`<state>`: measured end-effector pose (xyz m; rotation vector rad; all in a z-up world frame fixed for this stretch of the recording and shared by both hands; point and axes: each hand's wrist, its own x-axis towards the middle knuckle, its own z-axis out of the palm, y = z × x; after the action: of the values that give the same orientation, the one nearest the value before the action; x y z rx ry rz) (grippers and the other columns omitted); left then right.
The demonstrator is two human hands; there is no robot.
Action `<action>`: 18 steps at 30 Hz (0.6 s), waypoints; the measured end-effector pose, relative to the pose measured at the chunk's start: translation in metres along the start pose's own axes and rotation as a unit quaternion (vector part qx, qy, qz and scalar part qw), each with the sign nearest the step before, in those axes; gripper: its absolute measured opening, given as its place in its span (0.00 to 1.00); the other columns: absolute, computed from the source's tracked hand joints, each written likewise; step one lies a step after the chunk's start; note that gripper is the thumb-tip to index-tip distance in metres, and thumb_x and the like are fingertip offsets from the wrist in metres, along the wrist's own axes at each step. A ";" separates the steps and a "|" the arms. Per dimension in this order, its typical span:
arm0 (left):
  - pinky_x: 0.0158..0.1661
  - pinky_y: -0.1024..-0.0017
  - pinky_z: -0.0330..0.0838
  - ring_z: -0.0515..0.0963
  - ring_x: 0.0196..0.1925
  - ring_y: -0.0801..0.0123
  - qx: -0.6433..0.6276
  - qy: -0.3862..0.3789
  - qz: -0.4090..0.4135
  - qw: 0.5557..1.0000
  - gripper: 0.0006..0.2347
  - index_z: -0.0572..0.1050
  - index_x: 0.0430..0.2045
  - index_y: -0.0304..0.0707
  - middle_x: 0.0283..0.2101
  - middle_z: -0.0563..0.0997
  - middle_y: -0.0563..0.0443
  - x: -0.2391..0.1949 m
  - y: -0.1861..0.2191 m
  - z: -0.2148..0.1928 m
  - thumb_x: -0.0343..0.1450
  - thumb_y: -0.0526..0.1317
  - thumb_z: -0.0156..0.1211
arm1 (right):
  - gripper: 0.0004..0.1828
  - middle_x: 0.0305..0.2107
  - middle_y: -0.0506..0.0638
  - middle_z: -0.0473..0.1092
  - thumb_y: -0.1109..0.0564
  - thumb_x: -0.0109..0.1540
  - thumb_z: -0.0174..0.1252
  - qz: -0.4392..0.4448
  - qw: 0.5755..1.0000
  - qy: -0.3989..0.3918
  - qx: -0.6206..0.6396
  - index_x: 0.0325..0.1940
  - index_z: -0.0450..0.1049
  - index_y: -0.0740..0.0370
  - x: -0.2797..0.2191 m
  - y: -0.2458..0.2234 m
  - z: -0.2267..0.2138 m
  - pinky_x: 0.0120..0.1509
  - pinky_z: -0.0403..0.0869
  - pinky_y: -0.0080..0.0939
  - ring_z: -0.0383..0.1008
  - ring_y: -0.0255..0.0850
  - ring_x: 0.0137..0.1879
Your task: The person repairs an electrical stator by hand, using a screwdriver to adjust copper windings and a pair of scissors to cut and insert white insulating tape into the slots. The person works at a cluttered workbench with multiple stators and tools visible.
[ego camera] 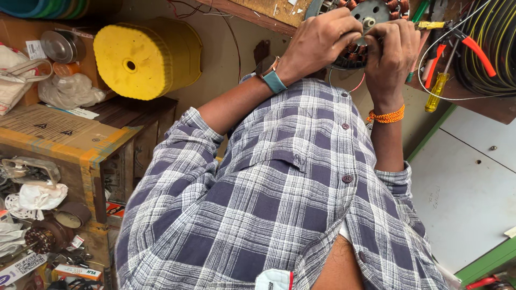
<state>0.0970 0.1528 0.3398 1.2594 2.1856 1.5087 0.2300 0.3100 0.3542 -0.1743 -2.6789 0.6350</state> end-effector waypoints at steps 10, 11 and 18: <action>0.40 0.64 0.77 0.84 0.37 0.59 -0.050 -0.050 -0.024 0.997 0.06 0.82 0.34 0.38 0.35 0.84 0.47 0.009 0.000 -0.011 0.68 0.39 0.67 | 0.05 0.43 0.52 0.67 0.63 0.69 0.61 -0.004 1.000 0.006 0.001 0.46 0.70 0.61 0.004 -0.010 -0.001 0.57 0.61 0.52 0.66 0.51 0.52; 0.39 0.65 0.77 0.85 0.36 0.60 -0.066 -0.060 -0.042 0.995 0.06 0.83 0.34 0.37 0.34 0.84 0.47 0.009 -0.001 -0.011 0.68 0.39 0.67 | 0.06 0.42 0.53 0.67 0.64 0.68 0.61 0.003 1.000 0.005 0.007 0.46 0.70 0.61 0.004 -0.010 -0.001 0.57 0.61 0.52 0.66 0.51 0.52; 0.36 0.69 0.80 0.87 0.32 0.65 -0.109 -0.047 -0.072 0.990 0.06 0.83 0.33 0.36 0.31 0.86 0.47 0.009 -0.005 -0.007 0.70 0.39 0.67 | 0.06 0.39 0.53 0.68 0.62 0.69 0.62 0.018 0.999 0.032 0.033 0.47 0.71 0.61 0.008 -0.014 0.002 0.56 0.61 0.54 0.67 0.53 0.49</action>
<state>0.0843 0.1545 0.3411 1.0570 1.9468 1.5474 0.2211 0.2984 0.3614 -0.2222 -2.5954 0.7169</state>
